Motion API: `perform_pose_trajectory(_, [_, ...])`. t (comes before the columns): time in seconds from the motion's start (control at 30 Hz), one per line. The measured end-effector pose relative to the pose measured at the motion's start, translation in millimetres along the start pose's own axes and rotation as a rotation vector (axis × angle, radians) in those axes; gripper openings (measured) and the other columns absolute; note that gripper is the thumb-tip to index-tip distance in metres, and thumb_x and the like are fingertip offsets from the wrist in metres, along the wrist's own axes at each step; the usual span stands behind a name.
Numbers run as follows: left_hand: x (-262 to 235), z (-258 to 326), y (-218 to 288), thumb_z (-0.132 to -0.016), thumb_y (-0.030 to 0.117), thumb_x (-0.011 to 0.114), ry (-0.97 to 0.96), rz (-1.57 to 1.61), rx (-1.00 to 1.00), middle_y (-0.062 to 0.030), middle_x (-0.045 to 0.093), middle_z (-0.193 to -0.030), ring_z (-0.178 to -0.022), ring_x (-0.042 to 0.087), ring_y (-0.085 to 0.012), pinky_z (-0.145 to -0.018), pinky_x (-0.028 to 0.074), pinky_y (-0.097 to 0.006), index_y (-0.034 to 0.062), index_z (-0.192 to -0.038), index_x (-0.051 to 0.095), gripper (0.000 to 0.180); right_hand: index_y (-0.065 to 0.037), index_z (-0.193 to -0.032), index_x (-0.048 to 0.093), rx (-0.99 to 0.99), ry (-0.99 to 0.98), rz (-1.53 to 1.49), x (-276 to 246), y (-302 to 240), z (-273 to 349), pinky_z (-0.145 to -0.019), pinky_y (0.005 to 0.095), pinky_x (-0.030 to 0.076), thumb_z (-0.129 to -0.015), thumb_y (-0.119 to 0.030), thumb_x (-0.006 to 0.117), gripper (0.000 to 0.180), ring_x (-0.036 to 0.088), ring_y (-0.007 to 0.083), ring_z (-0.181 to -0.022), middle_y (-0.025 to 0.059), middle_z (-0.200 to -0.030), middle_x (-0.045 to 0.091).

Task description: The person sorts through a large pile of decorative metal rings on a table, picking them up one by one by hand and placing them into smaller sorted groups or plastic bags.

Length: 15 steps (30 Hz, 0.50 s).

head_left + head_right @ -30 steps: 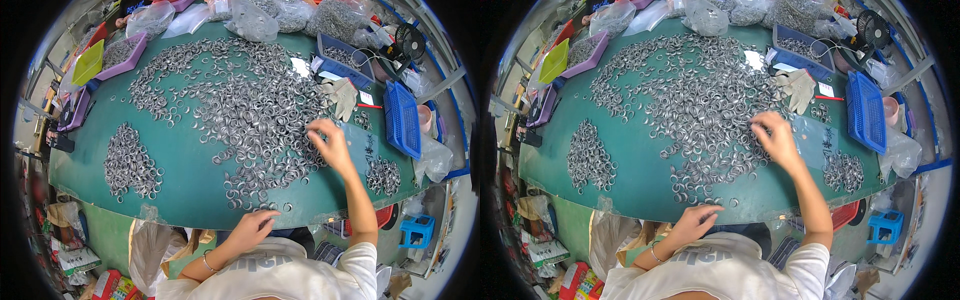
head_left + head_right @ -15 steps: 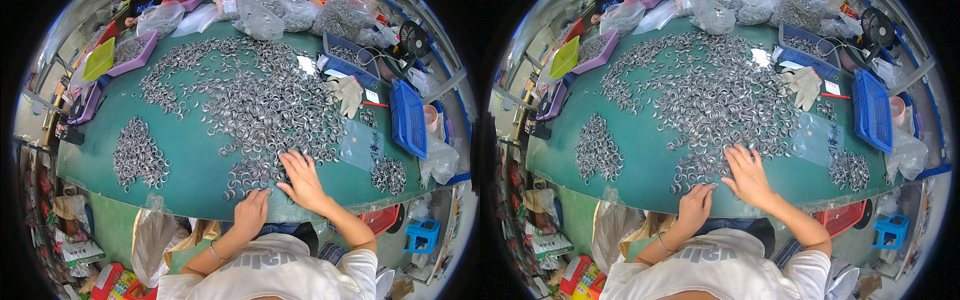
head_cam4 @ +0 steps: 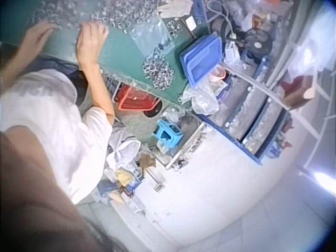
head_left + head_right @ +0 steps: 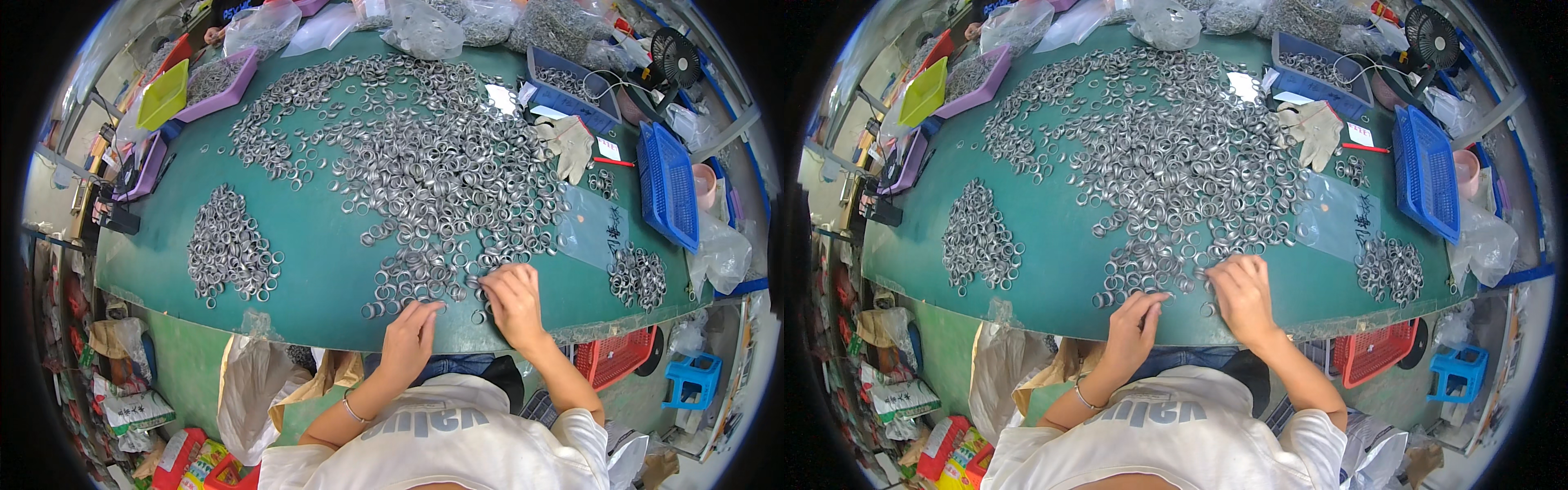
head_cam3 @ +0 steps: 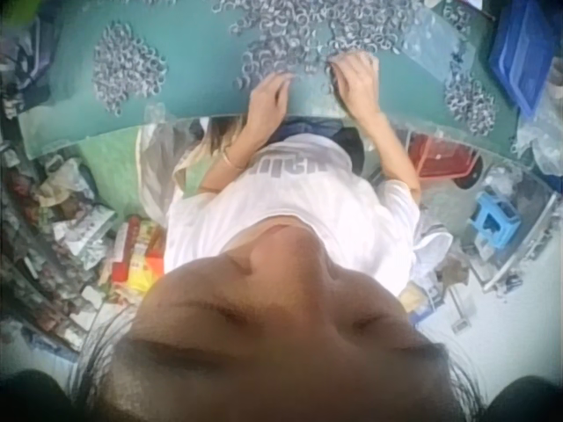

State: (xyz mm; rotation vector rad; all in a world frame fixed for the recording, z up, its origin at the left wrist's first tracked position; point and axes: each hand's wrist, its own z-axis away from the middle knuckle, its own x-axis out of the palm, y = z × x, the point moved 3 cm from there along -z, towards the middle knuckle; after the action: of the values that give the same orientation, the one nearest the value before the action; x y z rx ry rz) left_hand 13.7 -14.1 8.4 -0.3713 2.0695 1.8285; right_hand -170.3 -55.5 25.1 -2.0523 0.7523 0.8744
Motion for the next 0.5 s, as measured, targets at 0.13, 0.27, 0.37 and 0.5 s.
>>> perform_pose_trajectory(0.13, [3.7,3.7,-3.1,-0.087,-0.001,0.054,-0.103,0.2,-0.063,-0.0047,0.051,-0.071,-0.053,0.044,-0.0115,-0.049,0.035,-0.025,0.0034,-0.106,0.061,0.02,-0.001,-0.09,0.066,0.254,0.146,-0.188,-13.3,11.5,1.9,-0.071,0.0303,0.044,-0.073,0.006,0.066,0.019,0.056,0.0205,-0.073,0.0083,-0.082,0.064])
perform_pose_trajectory(0.27, [10.3,9.3,-3.1,-0.089,0.002,0.055,-0.211,0.457,-0.221,0.0015,0.052,-0.071,-0.059,0.043,-0.004,-0.05,0.034,-0.02,0.0011,-0.115,0.057,0.026,0.003,-0.1,0.063,0.755,0.251,-1.032,-0.8,18.1,31.0,-0.07,0.0246,0.047,-0.083,0.002,0.063,0.017,0.058,0.0108,-0.074,0.0086,-0.087,0.066])
perform_pose_trajectory(0.37, [16.2,7.8,9.1,-0.089,0.003,0.055,-0.171,0.677,-0.261,0.0015,0.051,-0.07,-0.059,0.043,-0.0034,-0.049,0.034,-0.019,-0.0011,-0.118,0.054,0.029,0.004,-0.105,0.06,0.938,0.222,-1.424,3.1,1.6,37.0,-0.073,0.0254,0.049,-0.084,0.003,0.06,0.021,0.061,0.0141,-0.078,0.0106,-0.089,0.066])
perform_pose_trajectory(0.5, [25.3,5.4,20.3,-0.092,0.009,0.052,-0.184,0.894,-0.345,0.001,0.048,-0.067,-0.055,0.041,-0.0041,-0.046,0.033,-0.018,-0.0024,-0.116,0.054,0.026,0.004,-0.1,0.06,0.726,0.082,-1.214,3.1,-35.0,41.8,-0.076,0.0289,0.049,-0.082,0.006,0.06,0.017,0.061,0.0156,-0.083,0.0093,-0.087,0.065])
